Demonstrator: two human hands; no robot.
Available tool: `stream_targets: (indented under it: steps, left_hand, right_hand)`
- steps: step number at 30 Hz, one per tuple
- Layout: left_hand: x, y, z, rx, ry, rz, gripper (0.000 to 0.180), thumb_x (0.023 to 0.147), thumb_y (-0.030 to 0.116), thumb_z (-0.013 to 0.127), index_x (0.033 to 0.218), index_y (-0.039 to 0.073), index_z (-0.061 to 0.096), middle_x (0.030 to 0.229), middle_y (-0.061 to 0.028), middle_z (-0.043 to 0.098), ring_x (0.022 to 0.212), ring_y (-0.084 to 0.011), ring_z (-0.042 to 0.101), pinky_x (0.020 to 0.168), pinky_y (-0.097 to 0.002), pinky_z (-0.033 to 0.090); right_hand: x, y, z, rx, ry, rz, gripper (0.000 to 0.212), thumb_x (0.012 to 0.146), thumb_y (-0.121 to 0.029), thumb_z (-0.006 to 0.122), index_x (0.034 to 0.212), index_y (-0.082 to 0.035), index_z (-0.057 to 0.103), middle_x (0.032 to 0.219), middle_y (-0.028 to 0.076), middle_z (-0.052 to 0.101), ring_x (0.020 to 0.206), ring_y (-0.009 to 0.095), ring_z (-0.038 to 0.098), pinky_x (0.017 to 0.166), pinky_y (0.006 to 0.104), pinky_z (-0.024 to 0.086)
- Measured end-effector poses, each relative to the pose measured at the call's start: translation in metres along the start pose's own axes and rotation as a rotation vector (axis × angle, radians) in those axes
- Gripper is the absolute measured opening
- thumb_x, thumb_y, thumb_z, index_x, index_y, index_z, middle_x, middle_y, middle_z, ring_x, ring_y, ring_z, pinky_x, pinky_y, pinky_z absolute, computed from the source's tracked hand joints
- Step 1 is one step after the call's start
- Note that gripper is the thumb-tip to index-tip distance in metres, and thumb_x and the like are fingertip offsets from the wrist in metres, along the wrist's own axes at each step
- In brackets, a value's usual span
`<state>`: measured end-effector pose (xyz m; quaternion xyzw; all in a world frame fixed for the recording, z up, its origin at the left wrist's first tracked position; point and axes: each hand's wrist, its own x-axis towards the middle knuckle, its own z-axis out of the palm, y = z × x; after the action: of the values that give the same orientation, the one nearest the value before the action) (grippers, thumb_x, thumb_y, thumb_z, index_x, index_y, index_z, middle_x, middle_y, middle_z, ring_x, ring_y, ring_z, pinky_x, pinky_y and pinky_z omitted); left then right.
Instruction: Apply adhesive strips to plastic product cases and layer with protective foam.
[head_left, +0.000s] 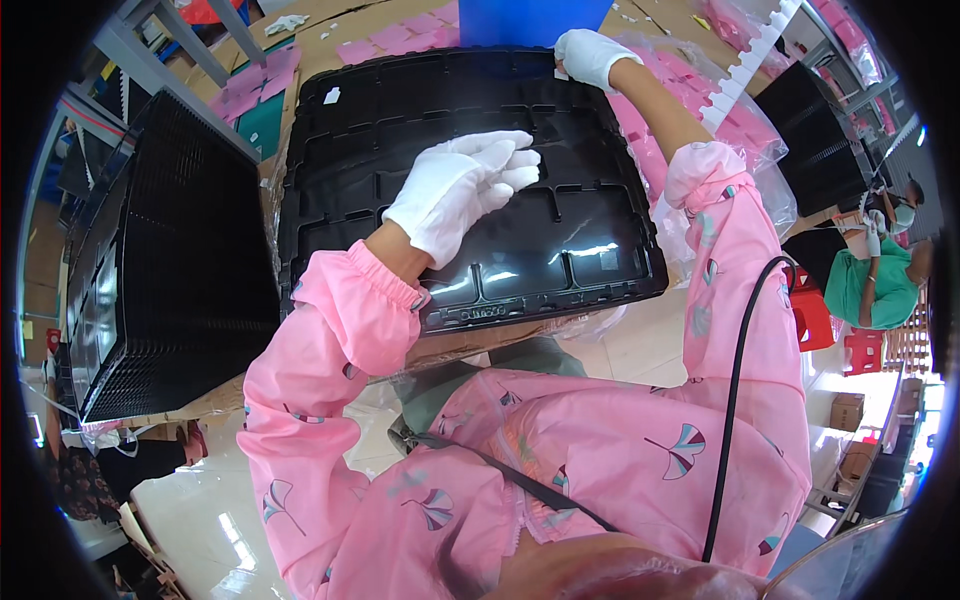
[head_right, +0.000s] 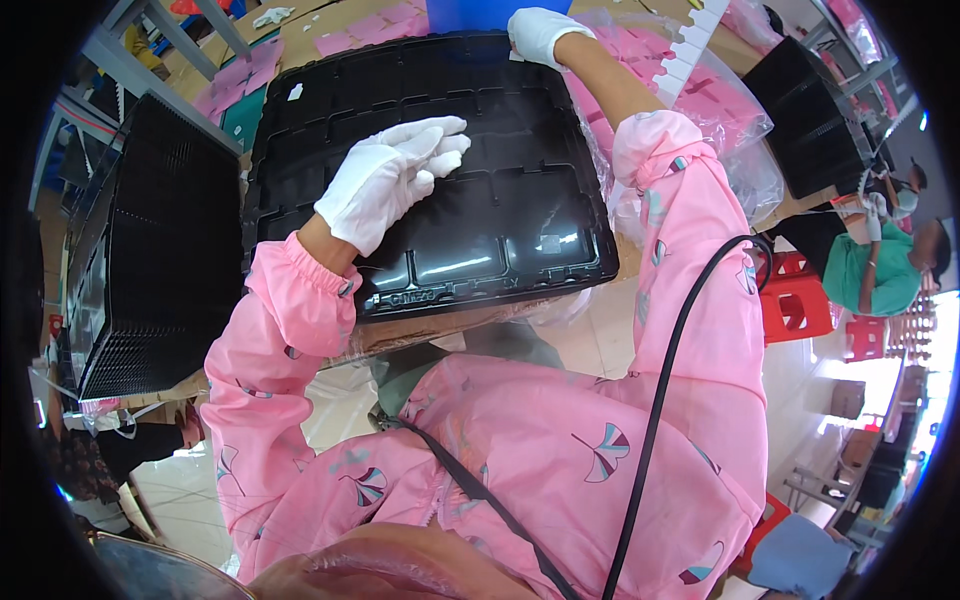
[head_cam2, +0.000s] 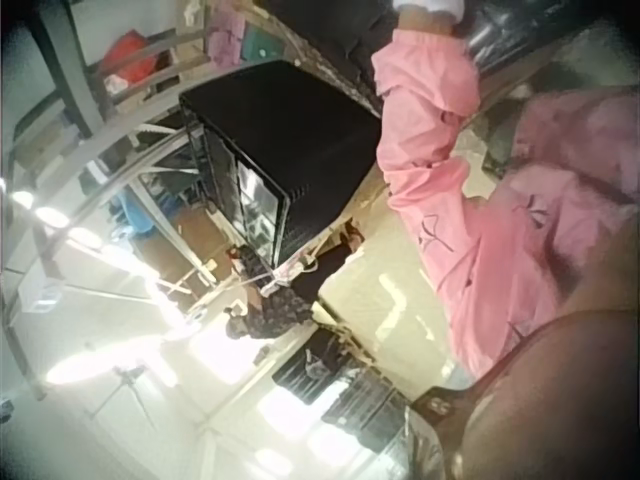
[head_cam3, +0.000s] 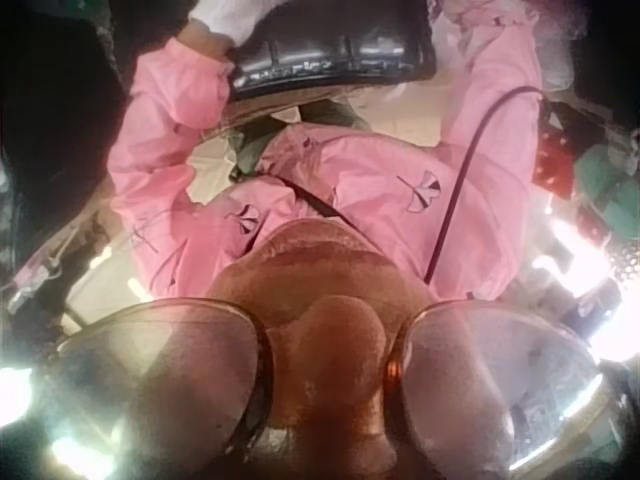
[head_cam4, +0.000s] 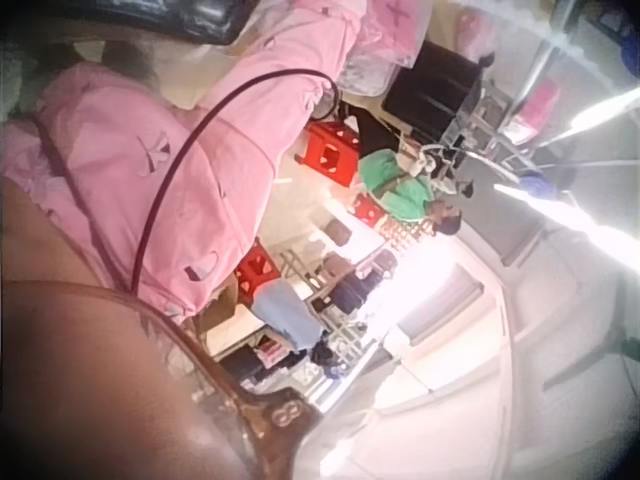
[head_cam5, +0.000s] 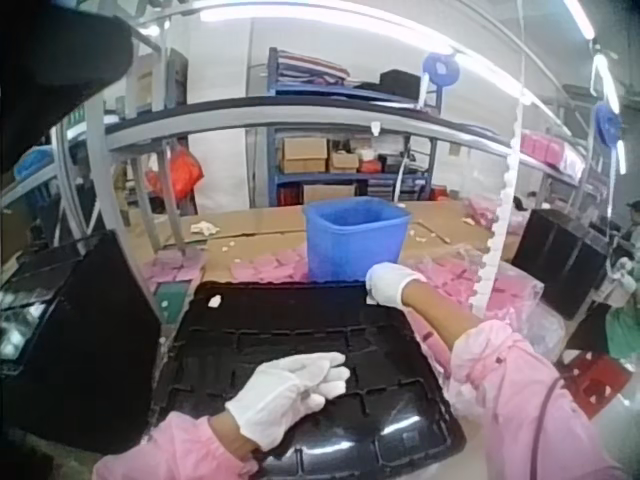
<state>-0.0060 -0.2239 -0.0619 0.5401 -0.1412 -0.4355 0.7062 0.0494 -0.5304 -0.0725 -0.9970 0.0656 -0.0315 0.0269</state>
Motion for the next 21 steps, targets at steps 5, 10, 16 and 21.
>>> stream_targets:
  steps: [5, 10, 16, 21]
  left_hand:
    - [0.000, 0.000, 0.000, -0.004, -0.013, 0.003, 0.035, 0.094, 0.022, 0.054, 0.121, 0.000, 0.055, 0.108, -0.0080, 0.062, 0.083, -0.0073, 0.060, 0.063, -0.0153, 0.046]
    - [-0.001, 0.001, -0.001, 0.000, 0.003, 0.007, 0.035, 0.093, 0.022, 0.054, 0.121, 0.000, 0.055, 0.108, -0.0081, 0.062, 0.084, -0.0078, 0.060, 0.062, -0.0152, 0.046]
    - [-0.001, -0.001, -0.002, -0.009, -0.003, 0.013, 0.035, 0.093, 0.022, 0.055, 0.121, 0.000, 0.055, 0.109, -0.0084, 0.062, 0.084, -0.0085, 0.061, 0.063, -0.0155, 0.047]
    - [-0.001, -0.003, -0.001, -0.024, 0.001, 0.008, 0.034, 0.093, 0.022, 0.054, 0.120, 0.001, 0.055, 0.110, -0.0088, 0.062, 0.085, -0.0094, 0.061, 0.064, -0.0165, 0.047]
  right_hand:
    - [0.000, -0.002, -0.007, 0.088, -0.079, 0.050, 0.013, 0.072, -0.006, 0.054, 0.077, -0.001, 0.066, 0.077, 0.018, 0.065, 0.071, 0.033, 0.063, 0.067, 0.0375, 0.049]
    - [-0.012, -0.023, -0.018, -0.115, -0.061, -0.075, 0.013, 0.076, -0.012, 0.057, 0.081, -0.002, 0.065, 0.078, 0.018, 0.065, 0.072, 0.034, 0.062, 0.067, 0.0380, 0.049]
    - [-0.030, -0.025, -0.014, -0.025, 0.031, 0.028, 0.017, 0.079, -0.014, 0.057, 0.090, -0.006, 0.067, 0.092, 0.018, 0.065, 0.089, 0.034, 0.062, 0.078, 0.0391, 0.049]
    - [-0.039, -0.020, -0.010, -0.068, 0.042, -0.008, 0.018, 0.079, -0.014, 0.055, 0.090, -0.007, 0.067, 0.091, 0.016, 0.066, 0.089, 0.033, 0.062, 0.078, 0.0387, 0.049]
